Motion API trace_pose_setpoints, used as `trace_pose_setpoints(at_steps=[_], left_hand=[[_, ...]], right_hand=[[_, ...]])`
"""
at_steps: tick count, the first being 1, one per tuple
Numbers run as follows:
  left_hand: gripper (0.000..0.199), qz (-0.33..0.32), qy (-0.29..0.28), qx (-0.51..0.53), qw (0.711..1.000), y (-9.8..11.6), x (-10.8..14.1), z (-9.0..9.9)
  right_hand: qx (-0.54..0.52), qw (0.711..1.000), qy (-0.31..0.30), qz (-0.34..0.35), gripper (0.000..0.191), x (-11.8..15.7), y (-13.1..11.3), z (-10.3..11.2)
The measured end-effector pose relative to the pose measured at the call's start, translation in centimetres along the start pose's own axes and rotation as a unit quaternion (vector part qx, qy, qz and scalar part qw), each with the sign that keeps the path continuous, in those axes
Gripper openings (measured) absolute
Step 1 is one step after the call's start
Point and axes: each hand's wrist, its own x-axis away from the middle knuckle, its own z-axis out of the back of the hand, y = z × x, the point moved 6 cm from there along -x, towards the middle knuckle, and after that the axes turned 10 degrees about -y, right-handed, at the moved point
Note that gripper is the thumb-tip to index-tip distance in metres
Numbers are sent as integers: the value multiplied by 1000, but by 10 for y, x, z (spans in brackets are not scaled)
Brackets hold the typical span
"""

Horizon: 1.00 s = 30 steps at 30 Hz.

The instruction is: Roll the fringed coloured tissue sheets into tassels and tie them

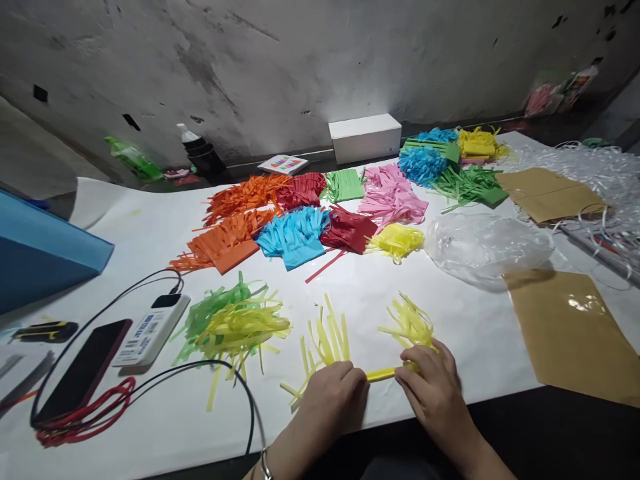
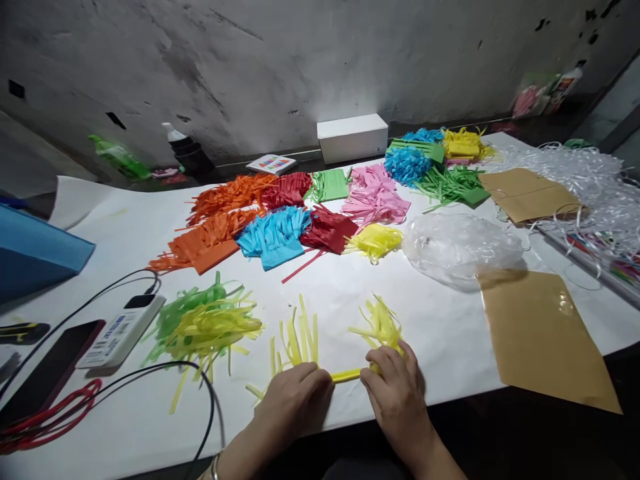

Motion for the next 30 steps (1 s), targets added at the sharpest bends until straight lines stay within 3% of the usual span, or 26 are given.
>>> trace_pose_setpoints(at_steps=[5,7,15,17,23,26,30], left_hand=[[15,101,-81,140,982,-6,-4,7],[17,122,-114,150,974,-6,-9,12],[20,165,-146,61,973,1,-25,15],[18,159,-150,48,975,3,-25,15],[23,80,-173,3,982,18,-15,9],[26,62,-167,8,984,21,-16,2],[22,93,-153,52,983,13,-26,-1]], right_hand=[[-6,996,-69,-52,17,-1,13,-2],[3,994,-87,-61,18,-3,13,-4],[24,992,-11,-121,21,-14,3,-6],[22,995,-26,-95,21,-15,2,-8],[65,990,-92,84,23,-6,-8,-14],[77,986,-112,95,17,-4,-8,-16],[87,987,-101,84,4,-8,-7,-18]])
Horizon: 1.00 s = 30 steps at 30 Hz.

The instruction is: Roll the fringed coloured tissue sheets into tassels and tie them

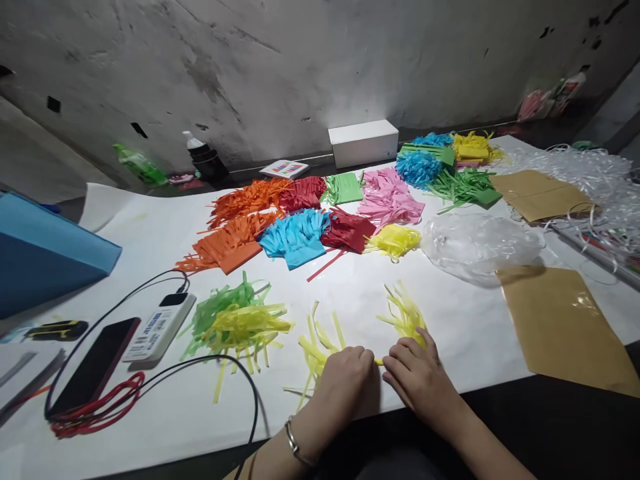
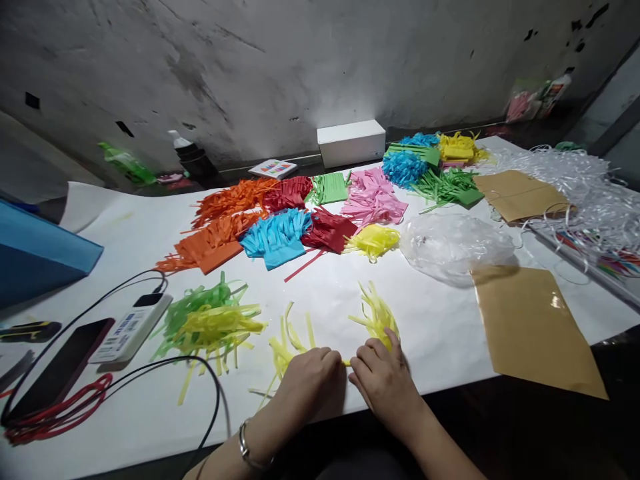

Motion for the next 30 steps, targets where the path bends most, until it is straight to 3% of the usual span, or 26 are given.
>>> trace_pose_setpoints(at_steps=[5,9,11,16,18,20,24,27,30], left_hand=[[17,15,-26,129,991,-8,1,14],[30,-17,-75,254,964,-9,13,19],[35,-37,-110,365,924,-7,17,15],[45,-10,-160,618,769,4,22,0],[46,-7,-150,658,738,11,24,-1],[48,-19,-120,665,737,17,28,2],[49,-50,-25,643,764,22,32,7],[45,-67,40,633,770,20,33,6],[35,-81,86,579,807,14,35,10]], right_hand=[[40,999,8,22,18,-3,-3,-3],[19,996,23,78,23,1,-15,14],[-1,994,49,95,24,3,-21,31],[-70,991,60,96,27,-1,-29,67],[-104,989,62,83,24,-4,-28,75],[-151,984,69,68,23,-4,-28,78],[-251,965,68,24,23,-1,-25,68],[-272,955,119,11,29,5,-26,62],[-266,951,156,2,33,8,-25,61]])
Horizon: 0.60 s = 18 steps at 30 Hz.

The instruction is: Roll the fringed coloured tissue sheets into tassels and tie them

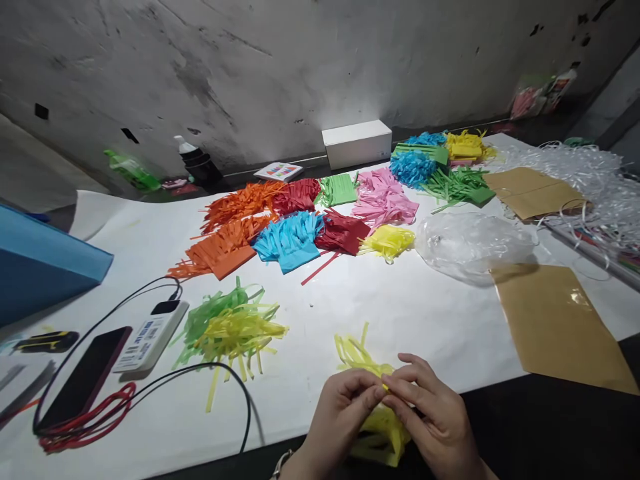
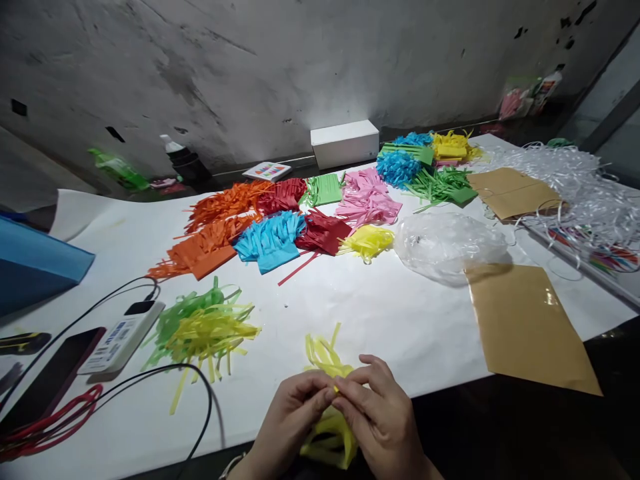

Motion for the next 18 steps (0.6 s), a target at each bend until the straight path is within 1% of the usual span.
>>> trace_pose_setpoints(at_steps=[2,3,4,6,7,8,11,13,15,16,17,18], left_hand=[[23,-40,15,-83,996,9,1,6],[18,-66,12,-122,990,14,2,7],[15,-93,3,-153,984,20,2,7],[15,-139,-24,-197,970,28,3,2],[17,-154,-25,-210,965,30,4,0],[17,-163,-15,-217,962,31,4,-1],[17,-171,38,-211,962,27,7,-3],[18,-156,67,-183,968,21,9,-3],[20,-102,79,-102,986,10,7,-1],[21,-61,75,-30,995,3,4,-1],[22,-15,67,63,996,-4,2,-1],[24,25,54,165,984,-10,-1,-2]], right_hand=[[19,1000,0,12,40,0,-2,1],[33,999,-5,23,44,0,-4,2],[46,998,-13,34,49,-1,-6,2],[69,996,-33,45,53,-2,-10,1],[78,995,-43,43,52,-3,-11,0],[85,994,-51,35,49,-3,-11,-2],[74,994,-81,-7,35,-3,-9,-12],[41,993,-100,-50,25,0,-5,-19],[26,989,-108,-93,23,4,1,-23],[29,988,-107,-112,25,6,5,-22],[37,986,-102,-128,27,8,8,-20],[45,984,-94,-143,28,10,11,-17]])
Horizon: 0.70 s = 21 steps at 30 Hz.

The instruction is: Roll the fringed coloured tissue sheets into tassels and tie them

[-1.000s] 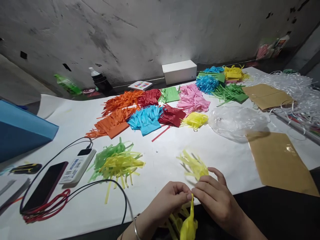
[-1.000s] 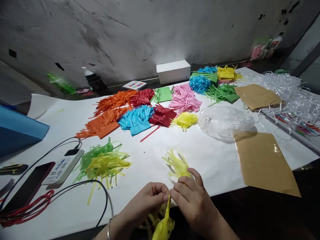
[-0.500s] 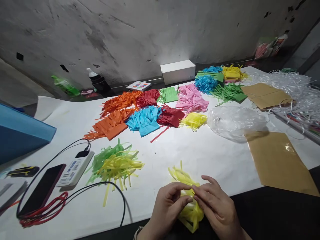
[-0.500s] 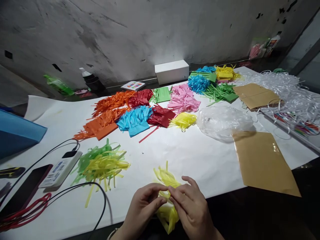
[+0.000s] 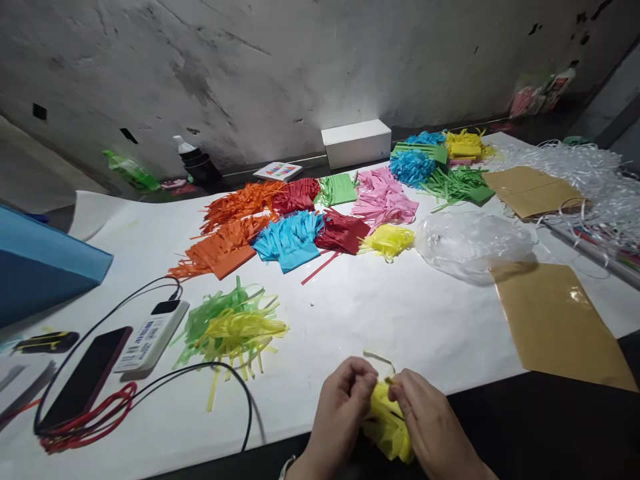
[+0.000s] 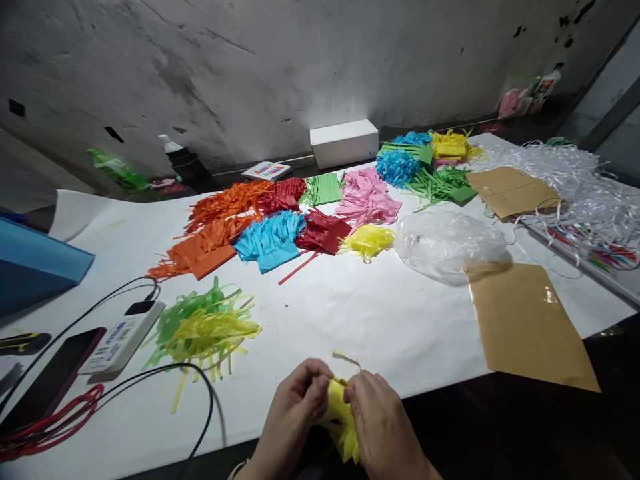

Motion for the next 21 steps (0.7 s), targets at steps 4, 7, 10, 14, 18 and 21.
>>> trace_pose_setpoints(at_steps=[4,7,10,14,18,21], left_hand=[[21,87,-7,262,961,-5,-5,-4],[29,100,13,271,957,-9,-5,0],[36,81,1,227,971,-18,-6,3],[46,90,-34,188,977,-27,-7,3],[48,110,-34,224,968,-24,-5,1],[39,104,-69,246,961,-21,-3,-5]], right_hand=[[-14,999,5,-38,28,2,11,9],[-18,999,-10,-24,27,2,10,8],[-14,1000,-20,-5,27,3,7,4],[-9,999,-28,14,25,3,6,0],[-3,999,-34,24,25,1,6,-4],[-3,999,-38,19,26,1,6,-6]])
